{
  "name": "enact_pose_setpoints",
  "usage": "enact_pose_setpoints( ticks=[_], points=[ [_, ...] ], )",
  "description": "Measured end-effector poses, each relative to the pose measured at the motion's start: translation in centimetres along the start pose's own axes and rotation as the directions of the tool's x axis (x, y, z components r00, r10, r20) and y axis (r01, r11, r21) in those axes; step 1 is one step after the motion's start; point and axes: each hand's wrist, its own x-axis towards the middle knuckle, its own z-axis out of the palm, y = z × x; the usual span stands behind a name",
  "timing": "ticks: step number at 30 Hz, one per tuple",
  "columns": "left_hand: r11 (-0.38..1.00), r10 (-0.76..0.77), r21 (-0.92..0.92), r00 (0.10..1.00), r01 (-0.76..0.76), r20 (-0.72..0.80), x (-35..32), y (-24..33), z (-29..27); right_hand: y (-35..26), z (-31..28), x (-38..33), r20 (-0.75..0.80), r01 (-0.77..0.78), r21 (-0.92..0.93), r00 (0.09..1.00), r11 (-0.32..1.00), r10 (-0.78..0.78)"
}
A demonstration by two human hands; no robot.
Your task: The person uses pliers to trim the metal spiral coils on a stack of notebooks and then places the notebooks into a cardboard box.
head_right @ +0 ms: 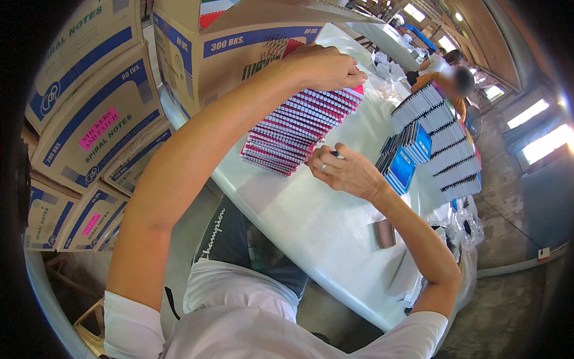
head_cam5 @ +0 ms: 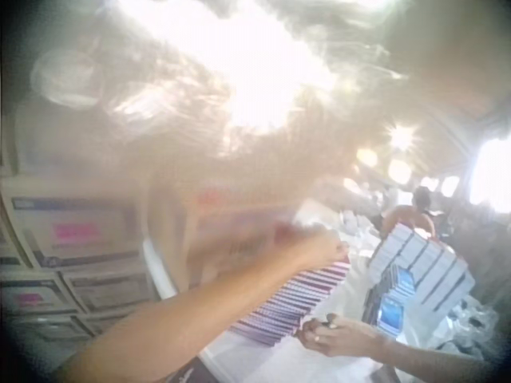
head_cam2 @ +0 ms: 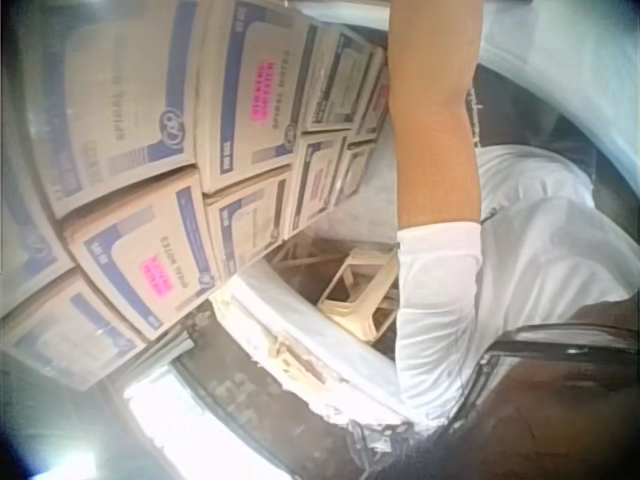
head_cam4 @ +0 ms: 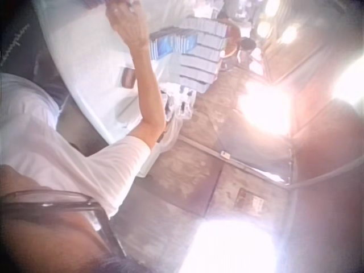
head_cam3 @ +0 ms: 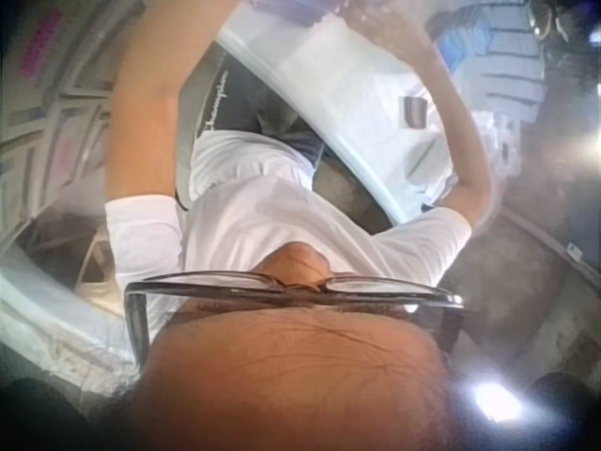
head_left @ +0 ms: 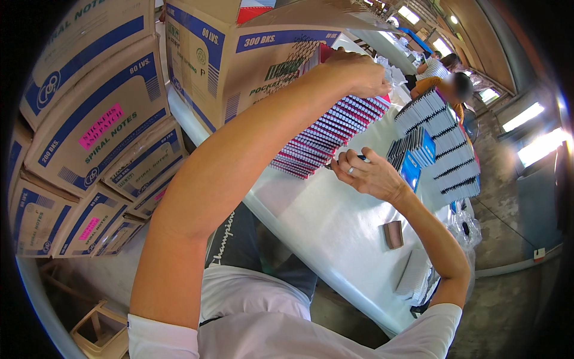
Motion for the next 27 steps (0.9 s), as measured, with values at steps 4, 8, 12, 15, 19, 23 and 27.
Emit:
enact_pose_setpoints(
  ticks=[4, 8, 12, 15, 19, 23, 27],
  points=[
    [0.999, -0.015, -0.033, 1.0, 0.014, -0.016, -0.4, 0.0, -0.1, -4.0, -1.0, 1.0, 0.267, -0.272, 0.115, 0.935, 0.956, 0.234],
    [0.999, -0.027, -0.038, 0.999, 0.026, -0.026, -0.6, -0.1, -0.3, -5.8, -1.5, 2.1, 0.318, -0.413, 0.043, 0.869, 0.91, 0.379],
    [0.999, -0.027, -0.028, 1.0, 0.028, 0.008, -0.3, 0.3, -0.4, -0.9, -2.7, 0.5, 0.117, -0.182, 0.112, 0.979, 0.977, 0.169],
    [0.999, -0.025, -0.023, 0.999, 0.025, -0.019, -0.3, 0.0, -0.2, -0.3, -1.9, 0.0, 0.124, -0.09, 0.015, 0.988, 0.996, 0.088],
    [0.999, -0.024, -0.024, 1.0, 0.024, -0.019, -0.1, 0.0, 0.0, -0.1, -0.5, -0.5, 0.087, -0.04, -0.049, 0.995, 0.998, 0.044],
    [1.0, -0.019, -0.023, 1.0, 0.019, -0.001, 0.0, 0.0, -0.1, -0.9, -1.4, -0.3, 0.16, -0.08, -0.023, 0.984, 0.997, 0.082],
    [0.999, -0.015, -0.031, 1.0, 0.014, -0.024, -0.6, -0.2, -0.3, -4.5, -2.4, 1.8, 0.421, -0.401, 0.064, 0.841, 0.914, 0.339]
  ],
)
